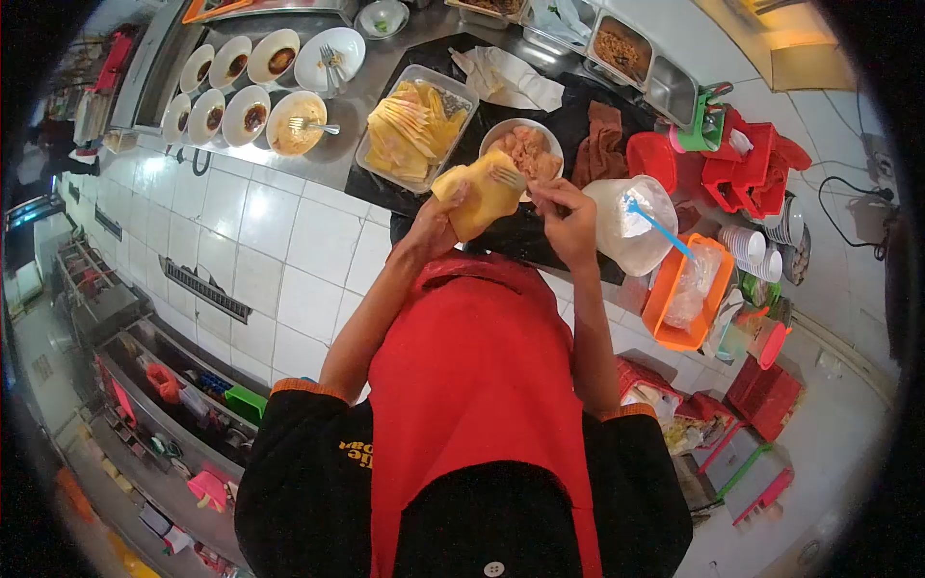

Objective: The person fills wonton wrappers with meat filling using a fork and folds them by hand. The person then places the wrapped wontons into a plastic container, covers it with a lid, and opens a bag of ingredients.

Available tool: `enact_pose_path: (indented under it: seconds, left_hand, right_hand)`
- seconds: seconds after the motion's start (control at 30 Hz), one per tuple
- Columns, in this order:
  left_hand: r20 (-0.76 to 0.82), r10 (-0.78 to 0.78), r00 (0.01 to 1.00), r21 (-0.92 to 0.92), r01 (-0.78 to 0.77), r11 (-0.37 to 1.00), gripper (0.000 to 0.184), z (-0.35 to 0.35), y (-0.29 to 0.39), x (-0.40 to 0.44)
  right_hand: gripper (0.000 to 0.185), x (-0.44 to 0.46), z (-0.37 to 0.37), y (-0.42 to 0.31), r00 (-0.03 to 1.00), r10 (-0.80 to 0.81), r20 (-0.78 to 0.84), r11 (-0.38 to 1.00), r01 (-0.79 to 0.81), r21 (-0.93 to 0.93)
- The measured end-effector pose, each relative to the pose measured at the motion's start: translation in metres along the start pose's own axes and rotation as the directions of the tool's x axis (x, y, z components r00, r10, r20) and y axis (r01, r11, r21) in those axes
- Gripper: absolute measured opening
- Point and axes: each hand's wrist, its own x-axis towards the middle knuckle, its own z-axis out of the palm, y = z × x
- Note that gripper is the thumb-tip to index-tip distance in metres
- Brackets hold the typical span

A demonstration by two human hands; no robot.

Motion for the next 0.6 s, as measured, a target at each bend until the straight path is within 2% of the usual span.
enact_pose_path:
  seconds: [0.03, 0.13, 0.17, 0.23, 0.27, 0.3, 0.37, 0.43, 0.5, 0.6]
  left_hand:
    - [0.005, 0.001, 1.0, 0.005, -0.001, 1.0, 0.051, 0.005, 0.002, 0.0]
    - [0.005, 0.045, 0.999, -0.05, -0.045, 0.998, 0.051, 0.013, 0.01, -0.003]
    - [-0.043, 0.064, 0.997, -0.055, -0.066, 0.996, 0.052, 0.015, 0.013, -0.004]
    - [-0.087, 0.084, 0.993, -0.057, -0.089, 0.994, 0.053, 0.014, 0.017, -0.004]
    - [-0.106, 0.137, 0.985, 0.047, -0.132, 0.99, 0.055, 0.011, 0.017, -0.005]
    - [-0.119, 0.186, 0.975, 0.149, -0.168, 0.974, 0.057, 0.009, 0.016, -0.006]
    - [-0.11, 0.175, 0.978, 0.2, -0.151, 0.968, 0.057, 0.018, 0.016, -0.011]
    - [-0.099, 0.164, 0.982, 0.254, -0.135, 0.958, 0.057, 0.029, 0.017, -0.014]
    - [-0.094, 0.126, 0.988, 0.338, -0.088, 0.937, 0.057, 0.035, 0.018, -0.014]
    - [-0.125, 0.143, 0.982, 0.233, -0.111, 0.966, 0.051, 0.025, 0.016, -0.009]
  right_hand:
    - [0.025, 0.002, 0.002, 0.004, 0.998, -0.013, -0.058, 0.998, 0.016, 0.061]
    - [0.024, 0.002, -0.012, 0.002, 0.998, -0.009, -0.062, 0.996, 0.014, 0.091]
    - [0.024, 0.0, -0.02, -0.001, 0.998, -0.013, -0.064, 0.996, 0.019, 0.091]
    - [0.025, -0.004, -0.037, -0.011, 0.997, 0.064, 0.045, 0.981, -0.071, 0.181]
    - [0.024, -0.005, -0.04, -0.015, 0.996, 0.046, 0.077, 0.974, -0.062, 0.219]
    - [0.024, -0.003, -0.043, -0.027, 0.996, 0.049, 0.072, 0.974, -0.064, 0.219]
    - [0.024, 0.003, -0.045, -0.056, 0.98, 0.093, 0.177, 0.981, -0.121, 0.15]
    - [0.026, 0.013, -0.044, -0.052, 0.981, 0.071, 0.179, 0.988, -0.093, 0.12]
    - [0.029, 0.02, -0.043, -0.044, 0.97, 0.079, 0.228, 0.979, -0.119, 0.168]
    - [0.032, 0.017, -0.04, -0.054, 0.979, 0.092, 0.183, 0.985, -0.116, 0.126]
